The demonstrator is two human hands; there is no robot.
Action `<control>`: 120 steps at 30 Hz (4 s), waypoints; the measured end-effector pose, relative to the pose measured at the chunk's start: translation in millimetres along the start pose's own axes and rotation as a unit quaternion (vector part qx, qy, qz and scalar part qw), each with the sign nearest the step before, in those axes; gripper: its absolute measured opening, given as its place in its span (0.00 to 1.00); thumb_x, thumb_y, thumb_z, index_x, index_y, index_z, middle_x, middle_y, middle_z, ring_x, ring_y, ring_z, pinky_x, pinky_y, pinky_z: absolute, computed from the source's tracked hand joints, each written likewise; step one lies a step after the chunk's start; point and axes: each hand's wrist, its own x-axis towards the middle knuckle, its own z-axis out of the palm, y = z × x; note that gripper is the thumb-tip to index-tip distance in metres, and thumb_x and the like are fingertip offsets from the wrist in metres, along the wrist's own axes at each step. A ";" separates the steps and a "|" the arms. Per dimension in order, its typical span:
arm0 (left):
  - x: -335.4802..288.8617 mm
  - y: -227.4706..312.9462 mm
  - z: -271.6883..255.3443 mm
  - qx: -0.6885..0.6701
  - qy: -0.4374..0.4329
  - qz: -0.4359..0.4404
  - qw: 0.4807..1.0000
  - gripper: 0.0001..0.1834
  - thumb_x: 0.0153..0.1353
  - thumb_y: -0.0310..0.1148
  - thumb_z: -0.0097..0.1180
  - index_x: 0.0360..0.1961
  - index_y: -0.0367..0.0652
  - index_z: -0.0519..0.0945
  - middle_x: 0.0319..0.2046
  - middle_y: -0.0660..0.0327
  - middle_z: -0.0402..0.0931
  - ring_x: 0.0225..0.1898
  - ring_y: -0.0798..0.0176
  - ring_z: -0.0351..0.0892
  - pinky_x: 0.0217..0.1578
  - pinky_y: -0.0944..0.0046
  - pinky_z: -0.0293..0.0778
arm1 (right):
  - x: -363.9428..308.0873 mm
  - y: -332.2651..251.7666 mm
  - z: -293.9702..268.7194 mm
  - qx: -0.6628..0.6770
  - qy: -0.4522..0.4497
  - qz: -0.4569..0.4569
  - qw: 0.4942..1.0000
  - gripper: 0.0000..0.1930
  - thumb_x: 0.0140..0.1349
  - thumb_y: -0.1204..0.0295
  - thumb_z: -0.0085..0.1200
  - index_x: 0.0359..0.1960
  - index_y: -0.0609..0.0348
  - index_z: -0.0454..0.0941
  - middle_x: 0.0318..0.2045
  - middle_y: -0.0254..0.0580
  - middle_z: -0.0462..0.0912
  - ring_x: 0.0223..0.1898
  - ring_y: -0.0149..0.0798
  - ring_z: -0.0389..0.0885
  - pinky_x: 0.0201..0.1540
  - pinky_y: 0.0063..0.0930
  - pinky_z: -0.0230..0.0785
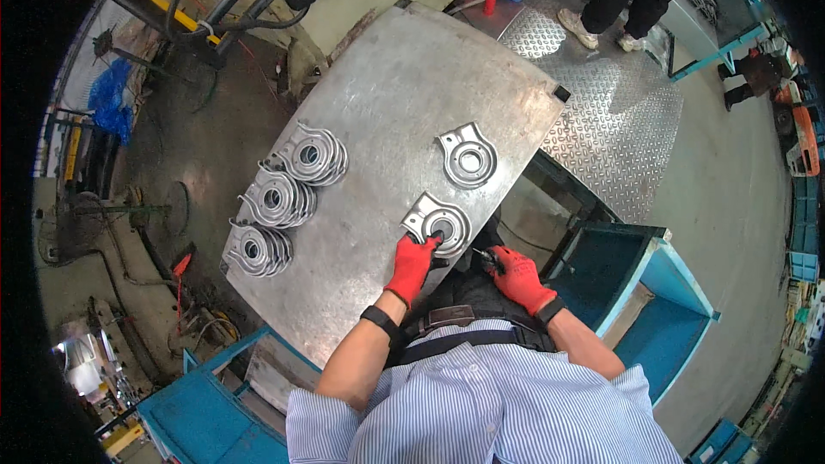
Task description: Manually assembling metal bearing housings by inserting center components.
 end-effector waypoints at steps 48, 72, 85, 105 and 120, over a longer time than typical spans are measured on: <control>5.6 -24.2 11.7 0.117 0.116 0.052 0.985 0.13 0.52 0.32 0.61 0.36 0.35 0.79 0.31 0.48 0.81 0.36 0.48 0.81 0.35 0.55 0.73 | 18.5 6.1 15.5 -0.087 -0.019 -0.003 0.996 0.23 0.51 0.65 0.56 0.50 0.55 0.70 0.45 0.47 0.77 0.46 0.50 0.76 0.46 0.41 0.70; 6.2 -23.1 3.1 0.179 0.099 0.068 0.977 0.15 0.54 0.34 0.61 0.35 0.31 0.78 0.26 0.51 0.80 0.29 0.54 0.80 0.29 0.58 0.73 | 21.6 3.4 12.4 -0.041 -0.001 -0.020 0.999 0.23 0.51 0.66 0.58 0.50 0.56 0.71 0.45 0.49 0.77 0.47 0.51 0.76 0.47 0.41 0.70; -29.4 6.1 -20.1 0.183 0.098 0.047 0.977 0.13 0.59 0.36 0.52 0.35 0.35 0.79 0.29 0.46 0.79 0.32 0.45 0.80 0.33 0.52 0.73 | 11.0 23.3 6.6 0.051 0.110 0.006 0.993 0.23 0.51 0.71 0.59 0.50 0.58 0.72 0.42 0.55 0.79 0.45 0.55 0.77 0.47 0.41 0.69; -100.3 82.9 -314.8 0.410 0.484 0.074 0.769 0.22 0.63 0.46 0.45 0.31 0.34 0.78 0.29 0.42 0.77 0.36 0.37 0.76 0.36 0.45 0.70 | -1.5 30.0 6.4 0.057 0.113 0.026 0.992 0.23 0.52 0.76 0.56 0.52 0.61 0.72 0.42 0.54 0.79 0.45 0.51 0.78 0.48 0.39 0.68; -80.8 109.1 -313.6 0.580 0.389 -0.037 0.715 0.29 0.60 0.54 0.46 0.34 0.33 0.78 0.35 0.38 0.76 0.40 0.35 0.75 0.41 0.44 0.71 | -8.7 11.4 -9.7 0.046 0.140 0.079 0.986 0.21 0.51 0.71 0.59 0.50 0.58 0.74 0.41 0.55 0.80 0.45 0.54 0.78 0.48 0.40 0.69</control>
